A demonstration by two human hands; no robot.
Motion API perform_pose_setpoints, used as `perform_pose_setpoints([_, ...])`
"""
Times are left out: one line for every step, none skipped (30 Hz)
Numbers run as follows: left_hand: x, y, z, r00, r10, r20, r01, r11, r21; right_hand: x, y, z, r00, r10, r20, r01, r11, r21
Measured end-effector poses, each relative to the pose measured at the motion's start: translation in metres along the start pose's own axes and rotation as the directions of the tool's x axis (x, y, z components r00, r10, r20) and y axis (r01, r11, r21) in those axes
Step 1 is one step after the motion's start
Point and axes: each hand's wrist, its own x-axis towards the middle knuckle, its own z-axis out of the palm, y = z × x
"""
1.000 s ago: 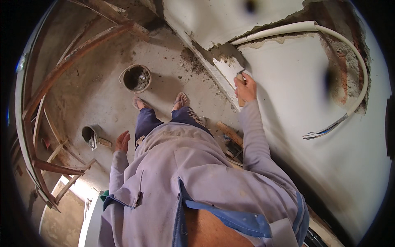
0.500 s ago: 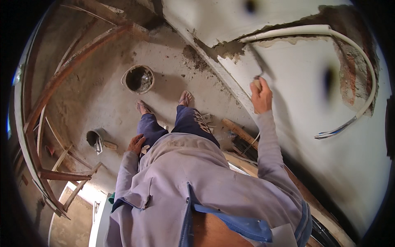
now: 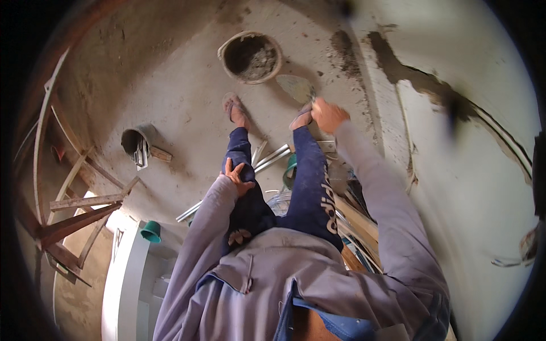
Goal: The person applies plaster to a wall using a trowel, taking mortar from a bucket and smoothing it into a channel in the wall, then pours water from a bottle into the bucket.
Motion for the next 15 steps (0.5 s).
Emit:
perform_pose_setpoints([0.007,0.002,-0.010,1.000,-0.006,0.029,0.005,1.000,0.024,0.032,-0.012,0.002,0.999,-0.042,-0.016,0.040,0.992,-0.122])
perform_pose_setpoints([0.016,-0.008,-0.003,0.999,0.023,-0.033,-0.024,1.000,-0.019,0.067,-0.027,0.007,0.995,-0.099,-0.023,0.090,0.967,-0.239])
perform_pose_setpoints([0.030,-0.018,0.006,0.991,0.074,-0.109,-0.078,0.996,-0.033,0.104,-0.035,0.011,0.992,-0.121,-0.047,0.097,0.929,-0.356])
perform_pose_setpoints([0.043,-0.028,0.017,0.976,0.123,-0.178,-0.133,0.990,-0.043,0.137,-0.041,0.018,0.988,-0.145,-0.061,0.100,0.879,-0.466])
perform_pose_setpoints([0.049,-0.035,0.022,0.971,0.133,-0.196,-0.153,0.984,-0.088,0.163,-0.048,0.021,0.978,-0.184,-0.099,0.112,0.860,-0.497])
perform_pose_setpoints([0.053,-0.040,0.022,0.966,0.141,-0.218,-0.172,0.976,-0.131,0.184,-0.059,0.020,0.964,-0.227,-0.140,0.122,0.841,-0.527])
perform_pose_setpoints([0.054,-0.051,0.028,0.964,0.127,-0.236,-0.172,0.968,-0.181,0.200,-0.081,0.020,0.960,-0.253,-0.121,0.150,0.827,-0.541])
perform_pose_setpoints([0.054,-0.058,0.038,0.954,0.128,-0.270,-0.184,0.963,-0.195,0.210,-0.096,0.021,0.956,-0.271,-0.108,0.168,0.813,-0.557])
perform_pose_setpoints([0.059,-0.059,0.038,0.938,0.140,-0.317,-0.209,0.958,-0.198,0.226,-0.101,0.027,0.963,-0.229,-0.144,0.117,0.830,-0.545])
perform_pose_setpoints([0.062,-0.059,0.039,0.918,0.152,-0.366,-0.237,0.951,-0.199,0.239,-0.104,0.031,0.966,-0.187,-0.182,0.063,0.845,-0.531])
perform_pose_setpoints([0.062,-0.058,0.040,0.940,0.139,-0.310,-0.205,0.960,-0.190,0.249,-0.107,0.036,0.965,-0.144,-0.221,0.009,0.856,-0.517])
perform_pose_setpoints([0.061,-0.059,0.041,0.945,0.115,-0.308,-0.187,0.958,-0.216,0.254,-0.116,0.044,0.983,-0.132,-0.124,0.050,0.855,-0.516])
perform_pose_setpoints([0.062,-0.058,0.042,0.947,0.105,-0.304,-0.182,0.955,-0.236,0.256,-0.122,0.051,0.993,-0.115,-0.030,0.083,0.853,-0.515])
perform_pose_setpoints([0.061,-0.057,0.043,0.949,0.095,-0.302,-0.176,0.951,-0.255,0.259,-0.128,0.055,0.993,-0.098,0.064,0.117,0.850,-0.513])
perform_pose_setpoints([0.060,-0.050,0.033,0.955,0.100,-0.278,-0.173,0.951,-0.254,0.270,-0.119,0.062,0.998,-0.026,0.065,0.054,0.880,-0.473])
